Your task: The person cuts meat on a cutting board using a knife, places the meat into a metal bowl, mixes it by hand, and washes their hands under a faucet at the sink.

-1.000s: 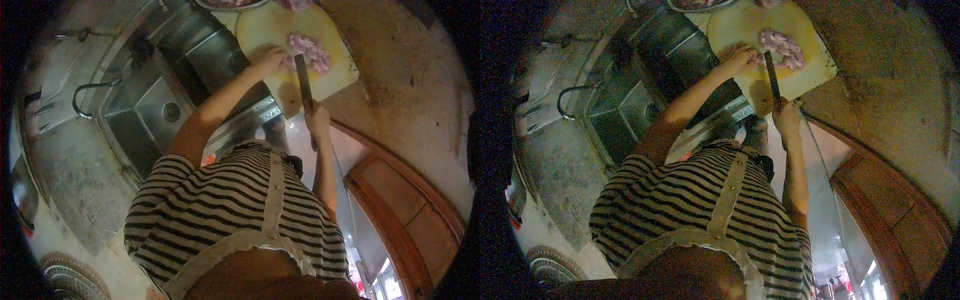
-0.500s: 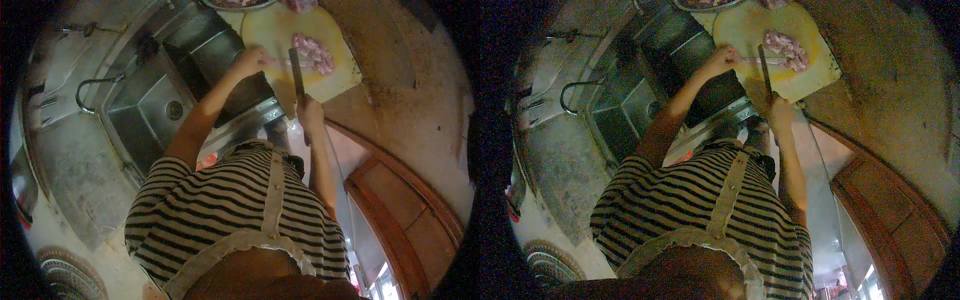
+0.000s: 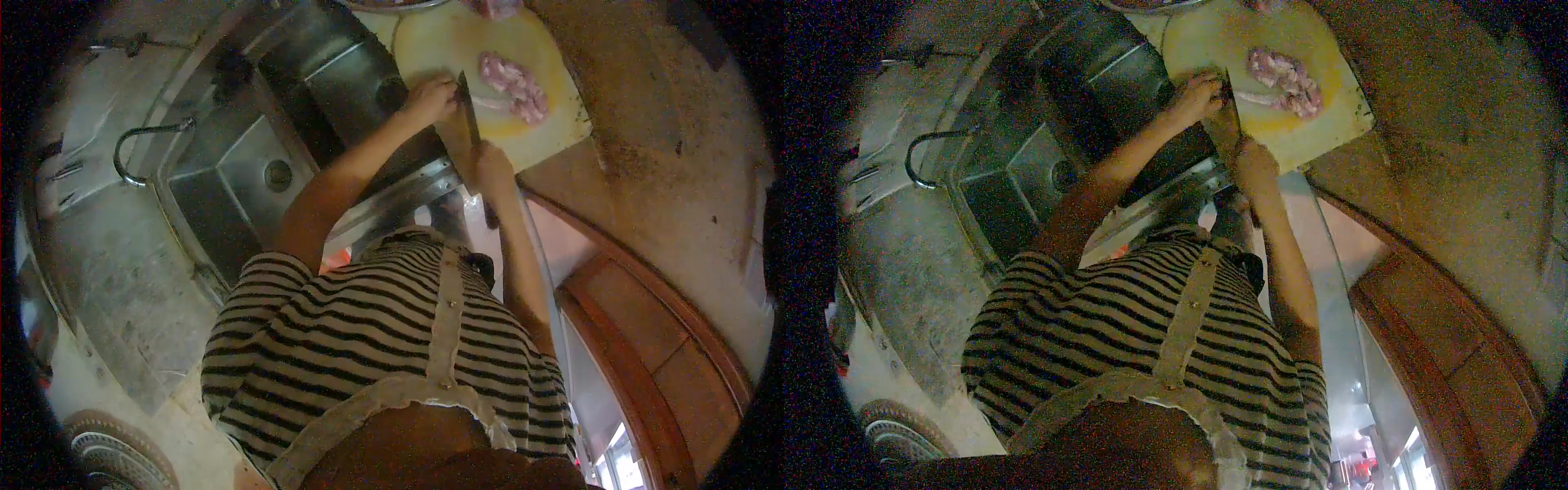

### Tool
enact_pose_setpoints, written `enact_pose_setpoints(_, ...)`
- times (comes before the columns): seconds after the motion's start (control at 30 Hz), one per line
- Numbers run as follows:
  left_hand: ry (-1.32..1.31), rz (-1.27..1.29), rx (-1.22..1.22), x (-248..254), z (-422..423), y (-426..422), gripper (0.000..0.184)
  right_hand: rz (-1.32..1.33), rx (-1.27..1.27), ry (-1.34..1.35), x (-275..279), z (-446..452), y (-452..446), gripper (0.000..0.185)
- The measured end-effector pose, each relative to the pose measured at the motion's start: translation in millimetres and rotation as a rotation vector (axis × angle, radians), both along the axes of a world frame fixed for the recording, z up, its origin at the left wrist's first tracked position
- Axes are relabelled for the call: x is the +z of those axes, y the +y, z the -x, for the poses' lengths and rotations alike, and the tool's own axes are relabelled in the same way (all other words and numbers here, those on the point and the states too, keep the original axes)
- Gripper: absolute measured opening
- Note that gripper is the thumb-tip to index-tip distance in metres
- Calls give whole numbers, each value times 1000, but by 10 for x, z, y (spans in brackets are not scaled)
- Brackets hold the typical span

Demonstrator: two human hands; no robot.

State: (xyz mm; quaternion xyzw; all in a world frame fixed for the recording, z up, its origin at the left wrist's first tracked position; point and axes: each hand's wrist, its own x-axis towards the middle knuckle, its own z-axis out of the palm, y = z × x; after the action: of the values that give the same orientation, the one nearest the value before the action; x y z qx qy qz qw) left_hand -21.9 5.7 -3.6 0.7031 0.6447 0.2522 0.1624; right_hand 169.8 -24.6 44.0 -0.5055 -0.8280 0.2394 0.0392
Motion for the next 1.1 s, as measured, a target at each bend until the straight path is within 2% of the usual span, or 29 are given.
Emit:
enact_pose_setpoints(0.03, 30, -19, -15, -133, 18, 30, 22, -65, 14, 18, -124, 88, 140, 21)
enact_pose_setpoints(0.1, 63, -34, -30, -233, 58, 61, 23, 23, 99, -97, -106, 391, 539, 25)
enact_pose_setpoints(0.2, 80, -13, -104, -177, 70, 92, 26, 131, 135, -88, -182, 615, 843, 31)
enact_pose_setpoints(0.3, 71, -147, 5, -79, 24, 63, 23, 33, 162, -57, -601, 331, 833, 25)
enact_pose_setpoints(0.33, -74, -62, 42, -91, 80, 73, 24, -15, 114, 77, -469, 246, 663, 27)
enact_pose_setpoints(0.37, -226, 27, 79, -95, 140, 72, 25, 17, 67, 89, -255, 147, 446, 28)
enact_pose_setpoints(0.4, -232, 22, 79, -72, 207, 72, 25, 48, 18, 103, -17, 54, 224, 30)
enact_pose_setpoints(0.43, -361, 14, 149, -53, 280, 51, 25, 160, -32, 3, 144, -2, 108, 31)
enact_pose_setpoints(0.47, -493, 11, 219, -21, 322, 24, 25, 162, -32, -7, 229, -57, 28, 31)
enact_pose_setpoints(0.53, -472, 59, 213, 115, 219, 38, 23, 286, -97, 133, 291, -192, -56, 34)
enact_pose_setpoints(0.6, 10, -410, 33, 117, 108, 125, 23, 241, -174, 92, 388, -236, -80, 27)
enact_pose_setpoints(0.63, 9, -406, 33, 71, 28, 175, 23, 197, -250, 50, 402, -260, -86, 22)
enact_pose_setpoints(0.7, -181, -63, -105, -32, -137, 287, 25, 198, -226, 46, 327, -313, 3, 21)
enact_pose_setpoints(0.73, -181, -67, -112, -78, -179, 332, 25, 188, -200, 48, 283, -329, 52, 20)
enact_pose_setpoints(0.8, -273, 103, -97, -53, -254, 391, 26, 199, -169, -15, 196, -348, 67, 20)
enact_pose_setpoints(0.83, -274, 102, -98, 3, -288, 383, 26, 220, -129, -77, 155, -360, 69, 20)
enact_pose_setpoints(0.9, -250, 82, -89, 109, -344, 318, 25, 171, -136, -19, 102, -354, 39, 22)
enact_pose_setpoints(0.93, -247, 85, -86, -46, -361, 326, 25, 125, -146, 40, 79, -344, 19, 27)
enact_pose_setpoints(1.0, -35, -104, -115, -302, -394, 347, 30, 204, -130, 15, 10, -366, 109, 22)
enact_pose_setpoints(1.03, -35, -103, -114, -292, -399, 347, 30, 279, -115, -11, -26, -363, 196, 22)
enact_pose_setpoints(1.1, -117, -62, -66, -257, -387, 315, 35, 209, -63, 23, -88, -237, 400, 22)
